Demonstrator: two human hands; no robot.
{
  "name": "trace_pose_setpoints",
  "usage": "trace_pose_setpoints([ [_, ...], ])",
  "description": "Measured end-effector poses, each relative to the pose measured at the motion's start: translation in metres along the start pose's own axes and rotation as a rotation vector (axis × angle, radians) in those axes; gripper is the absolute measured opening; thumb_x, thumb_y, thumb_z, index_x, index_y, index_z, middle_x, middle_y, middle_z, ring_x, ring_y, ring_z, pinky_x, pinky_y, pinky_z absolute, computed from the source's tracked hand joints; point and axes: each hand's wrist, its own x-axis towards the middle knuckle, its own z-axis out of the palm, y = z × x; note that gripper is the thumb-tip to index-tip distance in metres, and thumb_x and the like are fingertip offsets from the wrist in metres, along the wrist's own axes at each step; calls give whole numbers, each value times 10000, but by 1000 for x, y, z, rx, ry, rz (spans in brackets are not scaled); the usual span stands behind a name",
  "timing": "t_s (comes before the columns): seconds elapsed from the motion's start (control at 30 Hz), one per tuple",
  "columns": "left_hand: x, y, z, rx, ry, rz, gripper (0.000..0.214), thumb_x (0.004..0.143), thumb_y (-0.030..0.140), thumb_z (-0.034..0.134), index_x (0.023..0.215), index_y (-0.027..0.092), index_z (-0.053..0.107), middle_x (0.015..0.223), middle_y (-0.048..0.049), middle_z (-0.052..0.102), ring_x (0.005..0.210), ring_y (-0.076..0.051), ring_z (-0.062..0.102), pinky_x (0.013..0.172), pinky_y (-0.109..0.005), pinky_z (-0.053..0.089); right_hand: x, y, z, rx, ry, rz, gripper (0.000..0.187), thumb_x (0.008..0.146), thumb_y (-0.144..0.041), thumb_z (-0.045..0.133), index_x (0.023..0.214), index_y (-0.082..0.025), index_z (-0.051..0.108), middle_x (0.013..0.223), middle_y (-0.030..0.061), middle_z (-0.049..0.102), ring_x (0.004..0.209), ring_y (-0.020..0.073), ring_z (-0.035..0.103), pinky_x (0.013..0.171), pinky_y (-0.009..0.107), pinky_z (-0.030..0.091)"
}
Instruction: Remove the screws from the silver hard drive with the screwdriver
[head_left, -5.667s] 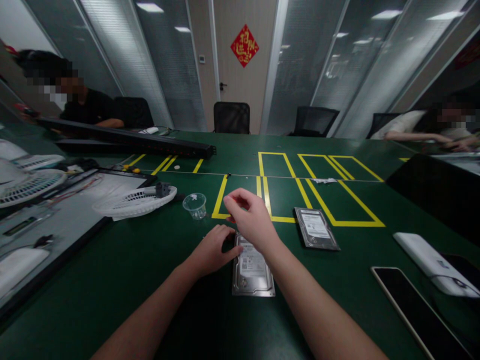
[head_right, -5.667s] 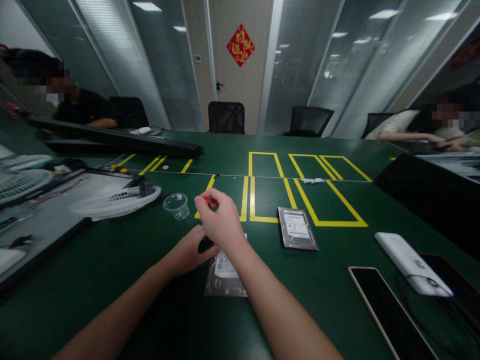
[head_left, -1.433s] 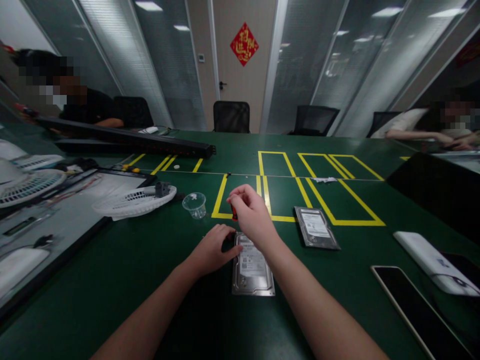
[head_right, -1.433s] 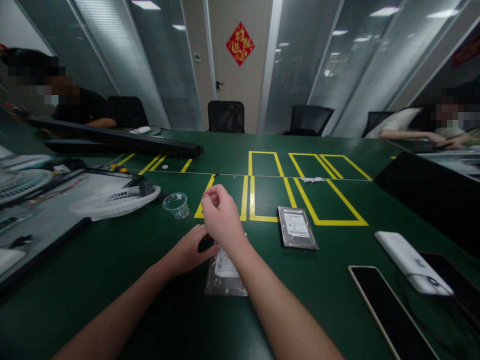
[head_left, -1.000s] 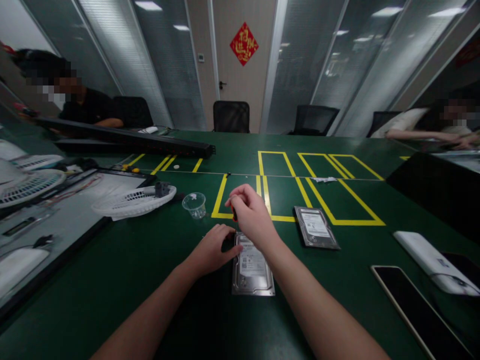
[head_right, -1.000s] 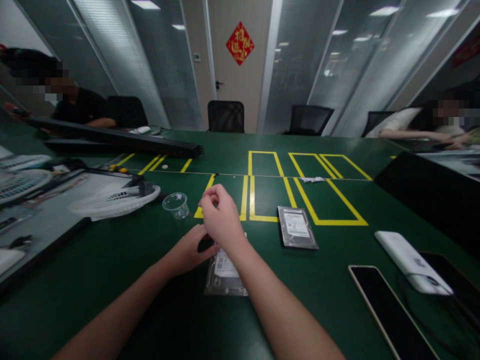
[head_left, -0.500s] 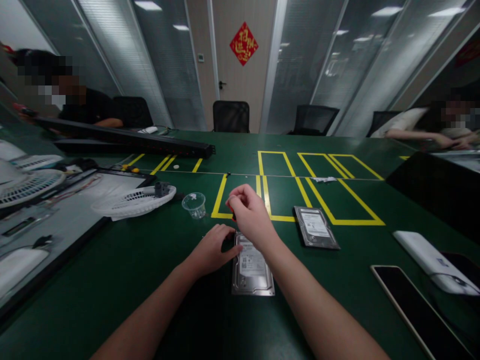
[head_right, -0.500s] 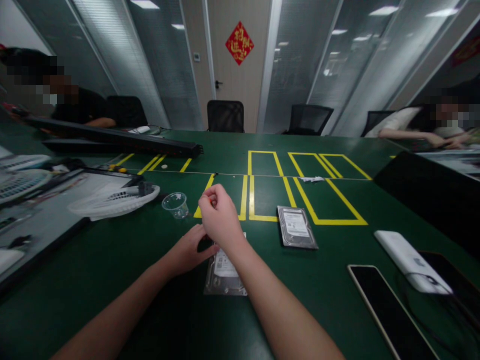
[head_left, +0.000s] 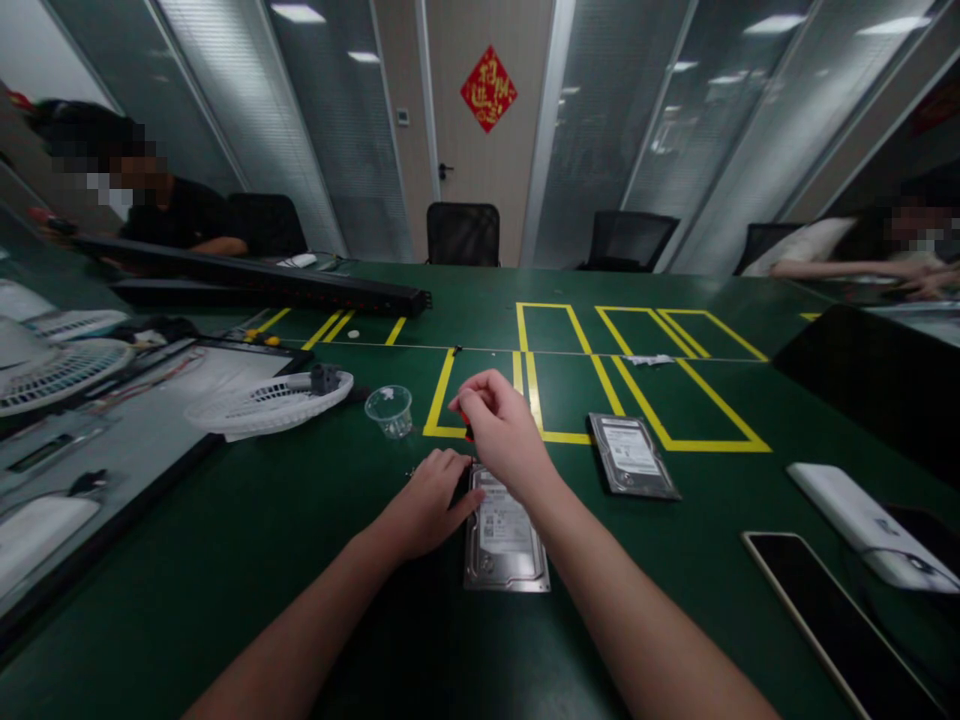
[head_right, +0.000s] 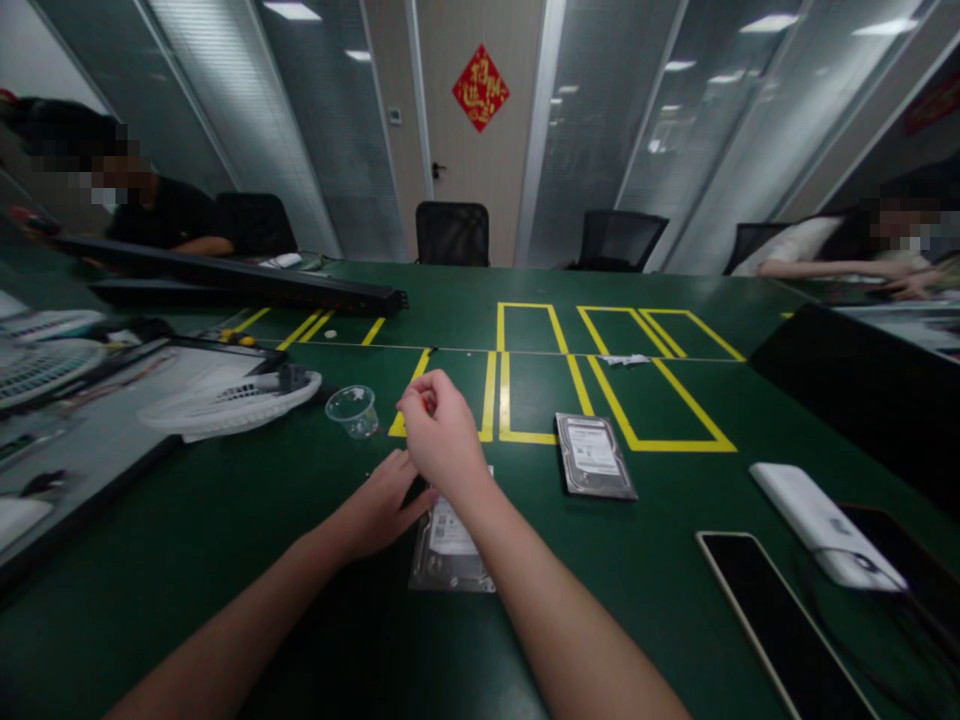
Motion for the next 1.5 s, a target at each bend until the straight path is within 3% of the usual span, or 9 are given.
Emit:
trace_pose_setpoints([
  [0.23,-1,3,5,-28,69,16,280,1044,279,562,1302,191,623,1292,-137,631,1213,-325,587,1073,-533,538,0,-2,1,24,-2,9,97,930,-323,569,892,-234,581,840,11,676,746,166,595,656,305,464],
  [0.63,0,3,4,-52,55,0,349,1045,301,572,1376,195,601,1429,-157,582,1330,-344,540,1168,-573,489,2,1,0,-29,52,-1,115,909,-350,586,877,-240,567,776,-9,602,723,173,567,634,303,461],
  [0.83,0,3,3,-59,57,2,359,1029,314,603,1371,202,597,1422,-146,593,1326,-345,546,1151,-560,499,2,0,-2,-21,12,-30,103,887,-313,586,820,-234,581,735,-21,561,701,166,535,630,303,440],
  [1.07,0,3,4,-60,67,16,335,1021,291,614,1341,192,594,1367,-145,608,1286,-342,550,1130,-554,502,3,-1,-1,41,-14,-3,113,899,-327,568,856,-229,603,826,5,684,689,153,559,634,301,435],
  [1.23,0,3,3,-76,69,15,269,1019,295,617,1269,196,603,1309,-128,623,1247,-333,565,1105,-535,518,5,0,-3,3,47,37,83,837,-301,615,825,-237,565,729,-24,601,678,162,554,632,309,433],
  [1.37,0,3,3,-89,74,19,261,1020,298,616,1265,209,604,1294,-123,628,1242,-330,570,1100,-534,523,5,-1,-5,4,4,23,86,835,-285,601,780,-237,556,695,-37,559,655,152,528,623,305,424],
  [1.5,1,2,3,-92,81,18,274,1006,298,630,1264,208,612,1289,-121,637,1231,-329,574,1093,-536,525,4,-3,-6,13,-24,9,104,871,-306,584,800,-230,579,756,-15,639,695,155,559,653,305,442],
])
